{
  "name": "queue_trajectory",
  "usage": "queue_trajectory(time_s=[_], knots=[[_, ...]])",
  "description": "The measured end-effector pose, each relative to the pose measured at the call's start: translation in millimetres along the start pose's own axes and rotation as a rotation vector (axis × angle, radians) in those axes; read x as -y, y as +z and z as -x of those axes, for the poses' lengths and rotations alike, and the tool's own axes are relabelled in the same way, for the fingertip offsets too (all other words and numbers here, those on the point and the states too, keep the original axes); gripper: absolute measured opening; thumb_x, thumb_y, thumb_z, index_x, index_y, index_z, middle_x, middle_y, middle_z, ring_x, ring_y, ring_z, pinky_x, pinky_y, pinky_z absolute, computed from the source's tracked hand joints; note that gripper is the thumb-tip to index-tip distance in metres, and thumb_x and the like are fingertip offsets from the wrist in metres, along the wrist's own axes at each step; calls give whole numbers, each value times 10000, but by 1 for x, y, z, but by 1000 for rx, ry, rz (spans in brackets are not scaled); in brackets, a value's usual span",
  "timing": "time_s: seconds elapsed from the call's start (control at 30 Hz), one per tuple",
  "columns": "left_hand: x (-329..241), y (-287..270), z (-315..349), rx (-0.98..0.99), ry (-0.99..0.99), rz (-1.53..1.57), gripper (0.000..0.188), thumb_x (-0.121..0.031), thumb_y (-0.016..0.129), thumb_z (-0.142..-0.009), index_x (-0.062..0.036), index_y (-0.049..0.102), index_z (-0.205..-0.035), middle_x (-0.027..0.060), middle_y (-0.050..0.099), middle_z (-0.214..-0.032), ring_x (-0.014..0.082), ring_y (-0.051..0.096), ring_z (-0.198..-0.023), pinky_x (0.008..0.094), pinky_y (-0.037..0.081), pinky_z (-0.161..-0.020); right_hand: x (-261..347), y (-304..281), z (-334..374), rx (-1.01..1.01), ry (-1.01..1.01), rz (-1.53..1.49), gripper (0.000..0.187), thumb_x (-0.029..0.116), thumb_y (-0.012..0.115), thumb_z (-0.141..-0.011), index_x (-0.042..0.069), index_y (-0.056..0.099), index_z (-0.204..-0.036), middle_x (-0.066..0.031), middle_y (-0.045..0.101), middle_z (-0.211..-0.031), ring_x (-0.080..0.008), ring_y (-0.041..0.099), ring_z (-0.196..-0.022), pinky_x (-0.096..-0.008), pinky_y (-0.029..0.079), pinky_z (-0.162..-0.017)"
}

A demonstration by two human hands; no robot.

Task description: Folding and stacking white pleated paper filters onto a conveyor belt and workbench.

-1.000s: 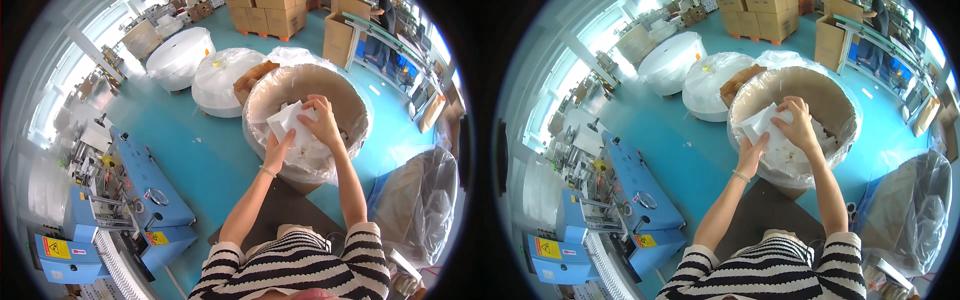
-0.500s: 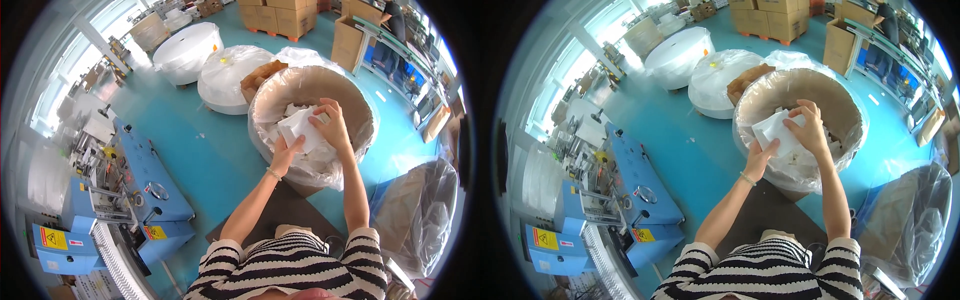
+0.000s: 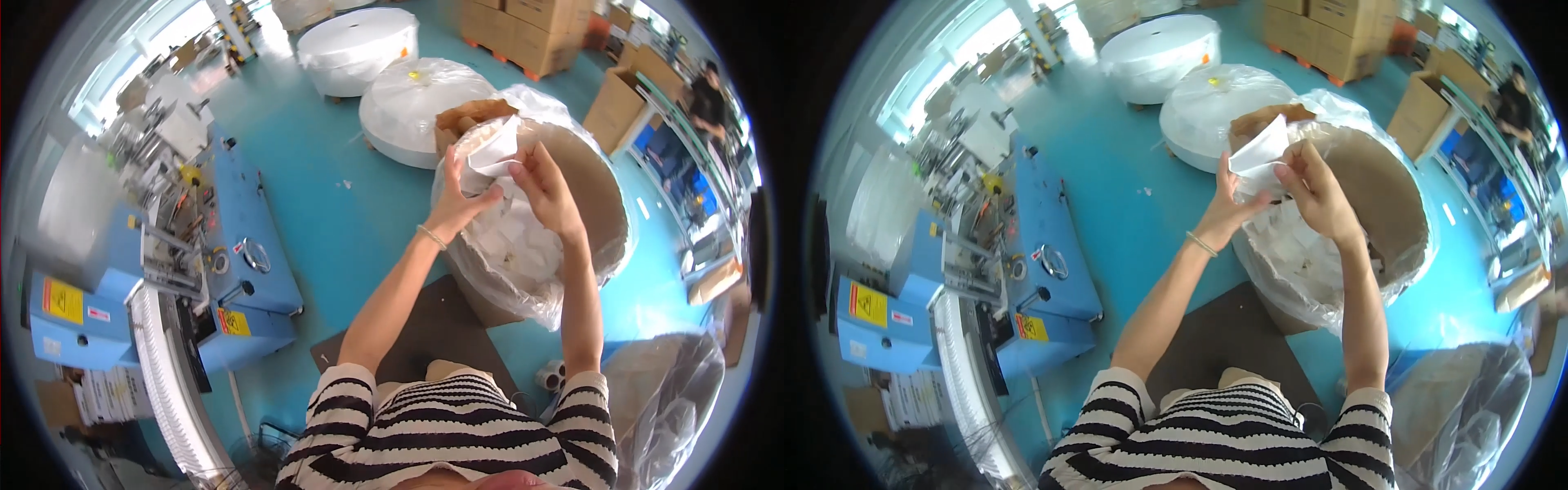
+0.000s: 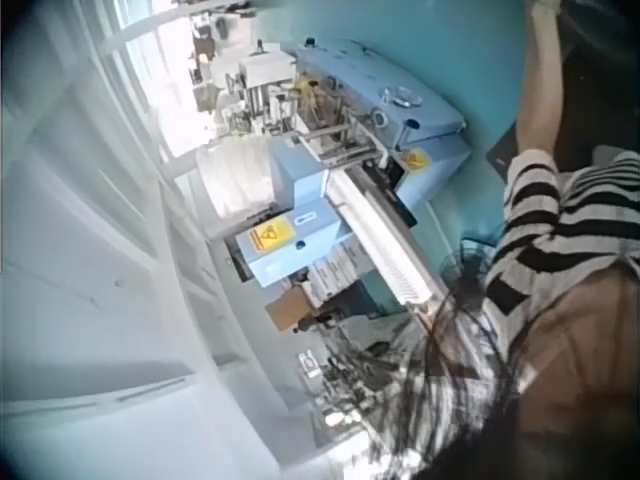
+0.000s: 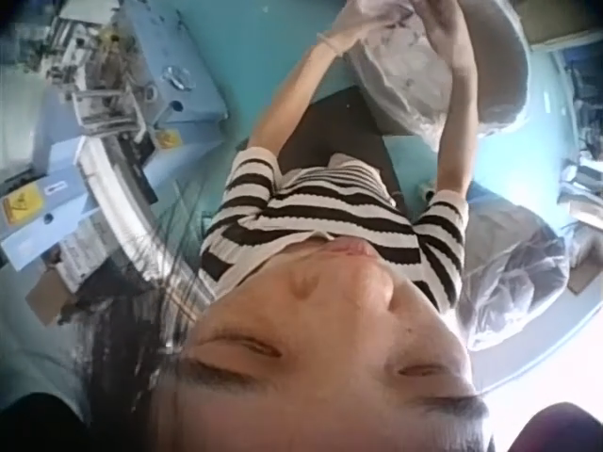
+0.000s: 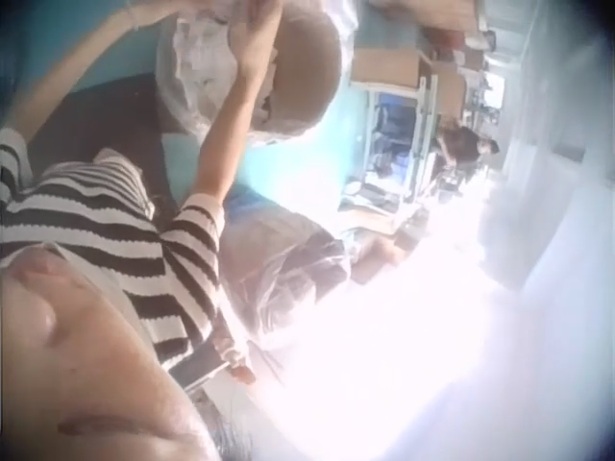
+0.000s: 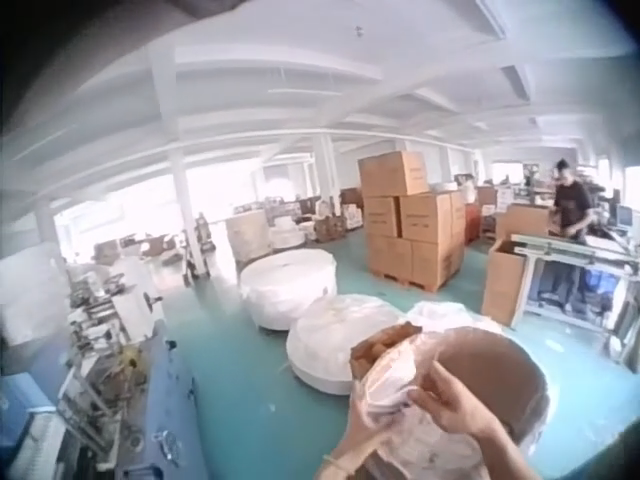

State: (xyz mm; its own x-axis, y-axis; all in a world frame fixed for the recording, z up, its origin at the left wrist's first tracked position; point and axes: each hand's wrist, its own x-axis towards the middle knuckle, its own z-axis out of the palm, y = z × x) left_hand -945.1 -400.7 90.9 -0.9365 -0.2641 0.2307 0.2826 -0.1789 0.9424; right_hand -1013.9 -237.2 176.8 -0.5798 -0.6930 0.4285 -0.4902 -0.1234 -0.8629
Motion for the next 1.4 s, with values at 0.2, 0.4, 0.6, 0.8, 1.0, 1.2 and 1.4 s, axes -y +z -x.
queue_trajectory(time_s=[0.2, 0.4, 0.6, 0.8, 1.0, 1.2, 1.4], knots=[[-71, -74, 38, 90, 20, 241, 861, -467, 579, -927, -84, 91, -1524, 59, 268, -1514, 191, 253, -1387, 394, 195, -1137, 32, 57, -57, 249, 138, -401, 245, 265, 505, -1003, 52, 545, -1117, 7, 548, -890, -82, 477, -829, -239, 390, -732], [-127, -131, 162, -320, 236, 290, 925, -275, 716, -863, -39, 99, -1509, 110, 375, -1434, 209, 388, -1304, 364, 354, -1064, 51, 224, -92, 713, 95, -473, 199, 277, 548, -986, 85, 551, -1040, 41, 511, -809, -43, 426, -749, -208, 349, -654], [-95, -148, 400, -1319, 401, -195, 928, -435, 746, -802, 6, 256, -1455, 143, 358, -1438, 256, 371, -1320, 382, 212, -1137, 111, 451, 10, 1434, -119, -460, 167, 244, 495, -1010, 86, 534, -1048, 24, 531, -835, -41, 447, -753, -202, 370, -650], [-67, 5, 554, -1761, 917, 262, 697, -269, 718, -859, 30, 351, -1369, 114, 465, -1352, 204, 468, -1241, 370, 366, -1052, 185, 540, 235, 2098, -57, -544, 228, 279, 484, -1014, 65, 512, -1085, -9, 563, -830, -66, 504, -721, -217, 423, -648], [-12, 127, 596, -2490, 1121, 116, 727, -37, 717, -828, -56, 292, -1419, 91, 588, -1205, 181, 579, -1094, 354, 480, -939, 179, 513, 367, 2157, -366, -483, 220, 199, 572, -978, 47, 424, -1037, -13, 542, -713, -39, 433, -605, -212, 357, -540], [-2, 156, 632, -2730, 808, 168, 901, -64, 723, -838, -79, 103, -1490, 150, 682, -921, 172, 678, -775, 292, 562, -672, 169, 487, 382, 2414, -4, -378, 358, -51, 637, -860, 82, 335, -999, -144, 644, -1007, -44, 523, -695, -183, 421, -588], [-3, 151, 677, -2574, 649, 310, 891, -68, 665, -884, -128, -1, -1473, 193, 673, -936, 179, 681, -737, 267, 554, -598, 165, 507, 402, 2172, -25, -251, 215, -116, 562, -834, 74, 461, -840, 7, 597, -834, -12, 432, -658, -159, 368, -600]])
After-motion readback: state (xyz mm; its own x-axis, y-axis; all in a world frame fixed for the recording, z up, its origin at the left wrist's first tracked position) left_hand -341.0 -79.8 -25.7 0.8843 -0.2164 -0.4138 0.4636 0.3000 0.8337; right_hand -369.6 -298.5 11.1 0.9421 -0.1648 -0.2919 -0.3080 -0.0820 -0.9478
